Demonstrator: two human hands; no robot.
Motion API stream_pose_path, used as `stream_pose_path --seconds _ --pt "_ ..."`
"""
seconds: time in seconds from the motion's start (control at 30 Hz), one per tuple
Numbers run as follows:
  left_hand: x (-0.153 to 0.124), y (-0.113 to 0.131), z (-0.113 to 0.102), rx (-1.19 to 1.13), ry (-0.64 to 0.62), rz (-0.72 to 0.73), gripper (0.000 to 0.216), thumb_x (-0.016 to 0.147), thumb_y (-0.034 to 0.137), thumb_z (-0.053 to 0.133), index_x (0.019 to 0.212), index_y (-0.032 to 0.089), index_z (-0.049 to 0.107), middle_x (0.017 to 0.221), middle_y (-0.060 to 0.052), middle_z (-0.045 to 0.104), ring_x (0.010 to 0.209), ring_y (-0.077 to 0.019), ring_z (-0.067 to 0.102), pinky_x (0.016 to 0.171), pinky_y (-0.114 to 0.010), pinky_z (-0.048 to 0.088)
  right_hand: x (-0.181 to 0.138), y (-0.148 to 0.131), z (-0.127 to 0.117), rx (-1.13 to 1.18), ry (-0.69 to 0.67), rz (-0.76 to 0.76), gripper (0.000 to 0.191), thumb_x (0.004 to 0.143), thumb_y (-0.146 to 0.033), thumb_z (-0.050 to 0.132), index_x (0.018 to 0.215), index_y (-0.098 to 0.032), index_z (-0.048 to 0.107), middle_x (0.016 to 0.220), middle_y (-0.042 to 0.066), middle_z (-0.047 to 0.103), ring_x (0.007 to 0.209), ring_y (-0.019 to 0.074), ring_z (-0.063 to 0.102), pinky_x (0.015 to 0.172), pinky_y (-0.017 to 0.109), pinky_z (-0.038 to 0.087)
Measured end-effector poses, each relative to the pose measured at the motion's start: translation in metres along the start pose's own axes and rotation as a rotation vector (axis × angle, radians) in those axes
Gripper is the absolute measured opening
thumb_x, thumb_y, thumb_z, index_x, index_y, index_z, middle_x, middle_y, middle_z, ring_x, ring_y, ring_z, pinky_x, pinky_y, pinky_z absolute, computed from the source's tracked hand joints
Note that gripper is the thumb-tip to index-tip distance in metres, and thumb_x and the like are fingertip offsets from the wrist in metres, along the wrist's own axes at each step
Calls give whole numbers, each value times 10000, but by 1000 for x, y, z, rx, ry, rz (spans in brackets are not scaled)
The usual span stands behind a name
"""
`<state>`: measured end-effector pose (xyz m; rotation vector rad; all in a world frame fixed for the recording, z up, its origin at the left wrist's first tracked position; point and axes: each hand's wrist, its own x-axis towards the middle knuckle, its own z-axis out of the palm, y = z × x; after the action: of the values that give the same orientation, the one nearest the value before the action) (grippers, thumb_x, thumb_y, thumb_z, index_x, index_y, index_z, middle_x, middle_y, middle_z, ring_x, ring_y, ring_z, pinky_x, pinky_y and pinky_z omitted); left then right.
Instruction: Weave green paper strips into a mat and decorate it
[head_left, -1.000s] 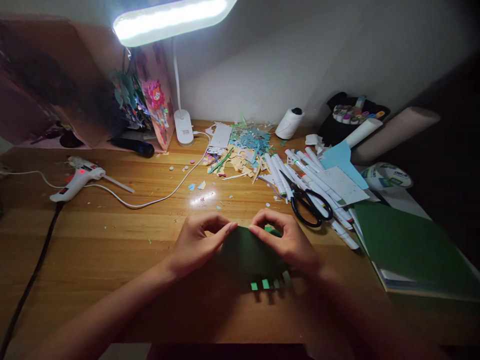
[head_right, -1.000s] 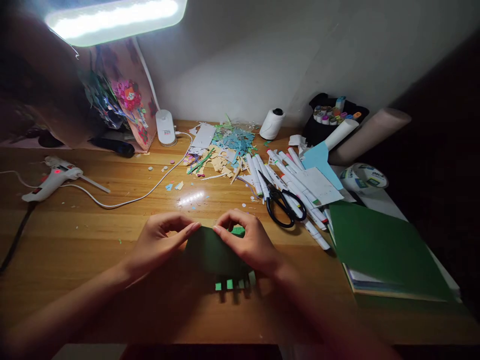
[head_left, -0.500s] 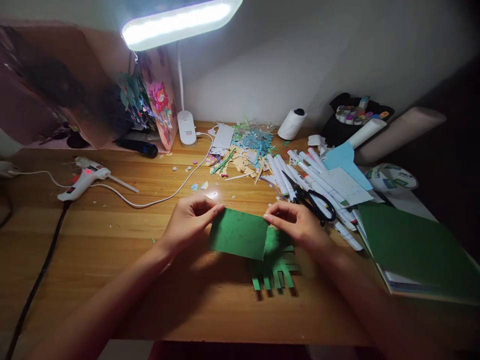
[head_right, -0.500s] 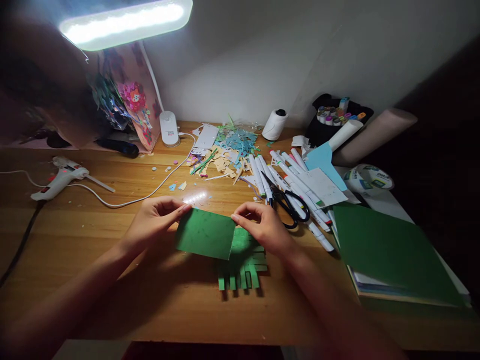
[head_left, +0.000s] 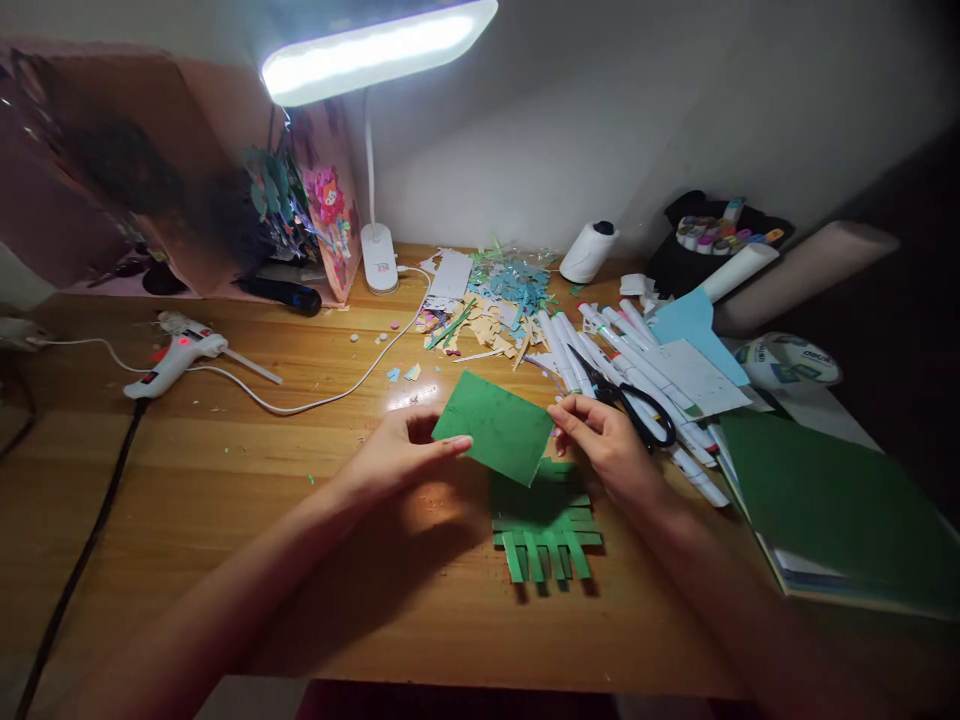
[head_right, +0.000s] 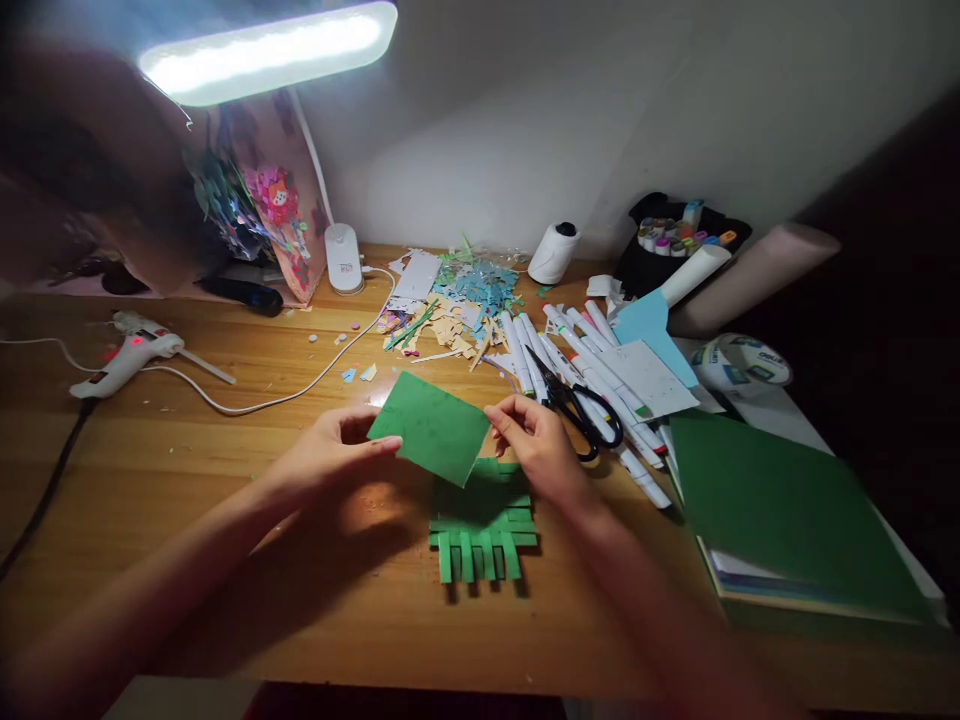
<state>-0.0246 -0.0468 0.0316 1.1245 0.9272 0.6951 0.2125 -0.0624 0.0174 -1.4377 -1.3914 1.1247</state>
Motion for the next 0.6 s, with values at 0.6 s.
stream_pose_path --seconds 0.6 --pt "-9 6 9 55 264 213 526 561 258 817 999 149 547 844 -7 618 703 -122 594 573 -181 485 -50 -10 40 -494 -224 -467 539 917 -322 479 1408 -204 288 1347 150 505 1207 263 512 978 427 449"
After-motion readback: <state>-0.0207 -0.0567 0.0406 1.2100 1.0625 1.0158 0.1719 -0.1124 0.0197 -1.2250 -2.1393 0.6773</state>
